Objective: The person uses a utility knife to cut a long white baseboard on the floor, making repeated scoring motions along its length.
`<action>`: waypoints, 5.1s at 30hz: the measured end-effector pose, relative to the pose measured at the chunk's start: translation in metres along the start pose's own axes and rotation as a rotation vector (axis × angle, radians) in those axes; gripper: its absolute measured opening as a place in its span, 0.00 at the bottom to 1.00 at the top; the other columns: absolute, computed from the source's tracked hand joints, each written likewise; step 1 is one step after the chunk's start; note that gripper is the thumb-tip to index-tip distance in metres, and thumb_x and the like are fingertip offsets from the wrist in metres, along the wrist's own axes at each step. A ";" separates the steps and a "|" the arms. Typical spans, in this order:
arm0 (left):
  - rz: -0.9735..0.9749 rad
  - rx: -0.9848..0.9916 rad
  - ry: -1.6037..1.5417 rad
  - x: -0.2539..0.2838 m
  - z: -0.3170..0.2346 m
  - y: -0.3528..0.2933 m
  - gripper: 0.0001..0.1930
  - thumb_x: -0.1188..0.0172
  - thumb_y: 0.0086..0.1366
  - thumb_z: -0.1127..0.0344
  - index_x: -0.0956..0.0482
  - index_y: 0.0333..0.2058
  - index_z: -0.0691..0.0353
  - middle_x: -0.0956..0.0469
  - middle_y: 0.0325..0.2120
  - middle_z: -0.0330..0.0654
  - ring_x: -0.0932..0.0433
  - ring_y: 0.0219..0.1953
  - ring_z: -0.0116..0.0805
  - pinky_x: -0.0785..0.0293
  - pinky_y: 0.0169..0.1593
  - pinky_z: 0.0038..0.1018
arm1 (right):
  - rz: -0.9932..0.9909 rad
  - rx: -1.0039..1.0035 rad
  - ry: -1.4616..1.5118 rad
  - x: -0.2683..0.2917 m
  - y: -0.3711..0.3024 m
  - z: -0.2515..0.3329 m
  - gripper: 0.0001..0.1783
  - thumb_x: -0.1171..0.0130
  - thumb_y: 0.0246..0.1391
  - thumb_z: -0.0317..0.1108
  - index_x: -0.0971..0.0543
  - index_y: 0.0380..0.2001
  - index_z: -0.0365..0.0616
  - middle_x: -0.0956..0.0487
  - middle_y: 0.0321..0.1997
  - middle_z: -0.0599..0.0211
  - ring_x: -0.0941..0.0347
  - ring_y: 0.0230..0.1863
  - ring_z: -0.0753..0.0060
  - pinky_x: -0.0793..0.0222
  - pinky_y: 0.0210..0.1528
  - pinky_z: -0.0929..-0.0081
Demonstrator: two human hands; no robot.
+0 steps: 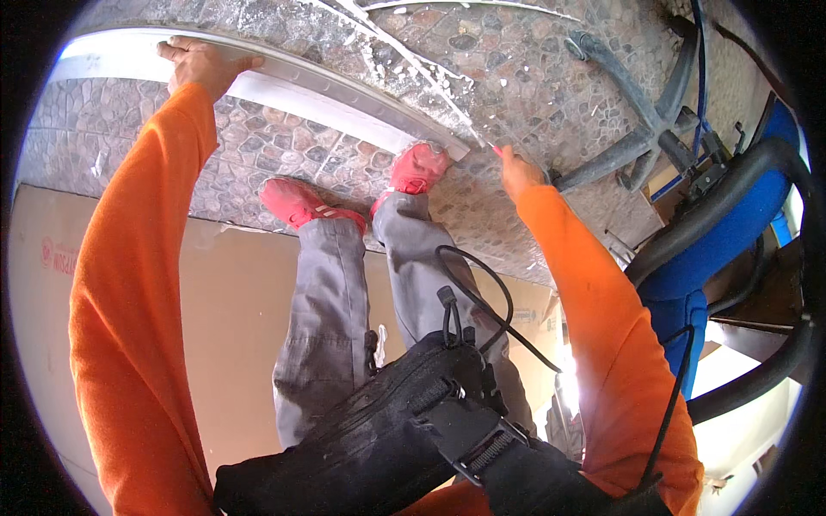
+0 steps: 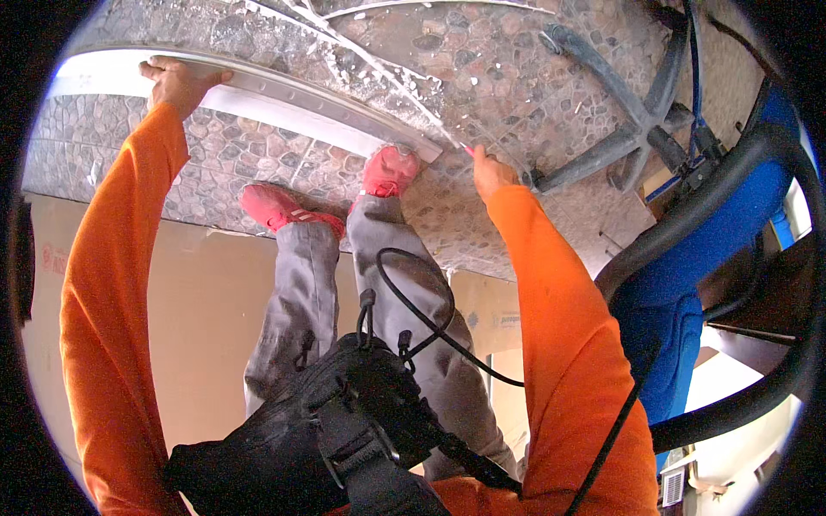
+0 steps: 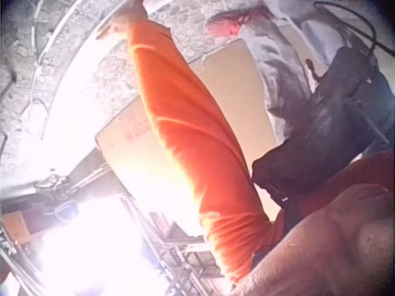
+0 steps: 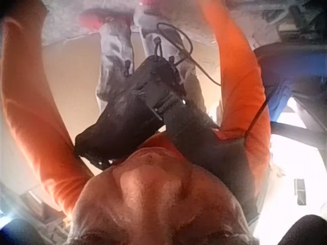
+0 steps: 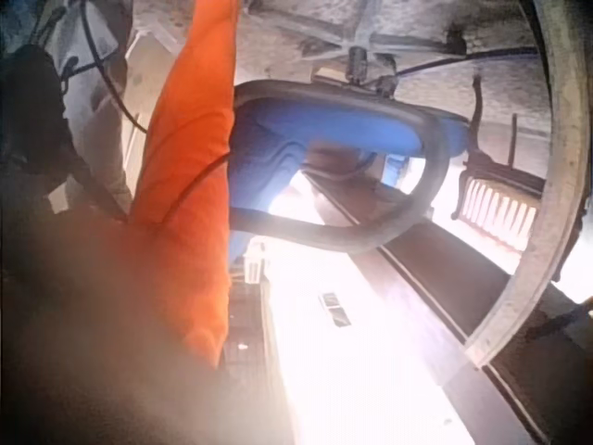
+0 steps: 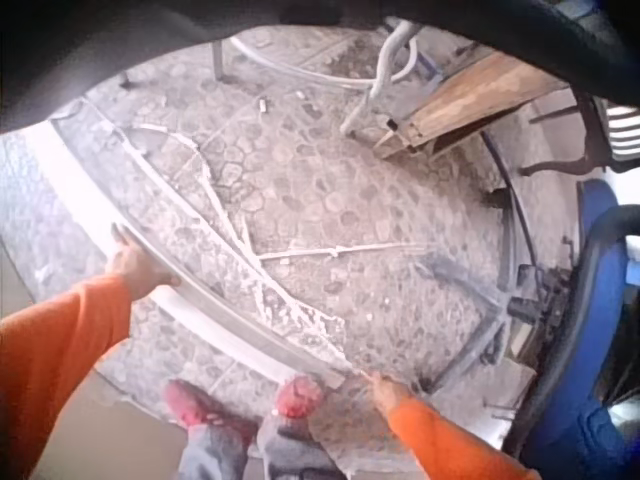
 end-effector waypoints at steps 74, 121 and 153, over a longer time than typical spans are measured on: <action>0.587 -0.023 -1.149 -0.159 0.070 -0.420 0.26 0.49 0.65 0.46 0.30 0.58 0.52 0.25 0.50 0.52 0.27 0.54 0.53 0.33 0.56 0.38 | -0.608 0.077 0.442 0.115 0.025 0.258 0.23 0.46 0.47 0.33 0.27 0.49 0.49 0.26 0.47 0.52 0.30 0.51 0.47 0.35 0.52 0.52; 0.721 -0.527 -3.084 -0.023 0.092 -0.313 0.11 0.52 0.65 0.55 0.30 0.33 0.56 0.33 0.23 0.34 0.33 0.25 0.32 0.34 0.32 0.31 | -0.664 0.824 0.825 0.121 -0.417 0.336 0.24 0.39 0.42 0.21 0.26 0.47 0.42 0.22 0.46 0.58 0.26 0.48 0.51 0.32 0.52 0.60; 0.459 0.747 -1.849 -0.072 0.060 -0.302 0.37 0.55 0.66 0.37 0.31 0.54 0.70 0.23 0.44 0.53 0.22 0.43 0.48 0.26 0.46 0.39 | -0.850 0.478 0.609 0.172 -0.306 0.235 0.17 0.43 0.50 0.26 0.24 0.46 0.42 0.23 0.49 0.55 0.27 0.51 0.51 0.32 0.53 0.62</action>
Point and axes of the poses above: each hand's wrist, its own y-axis towards the middle knuckle, its own x-axis out of the back of the hand, z = x × y, the point moved 8 cm from there along y, towards the middle knuckle
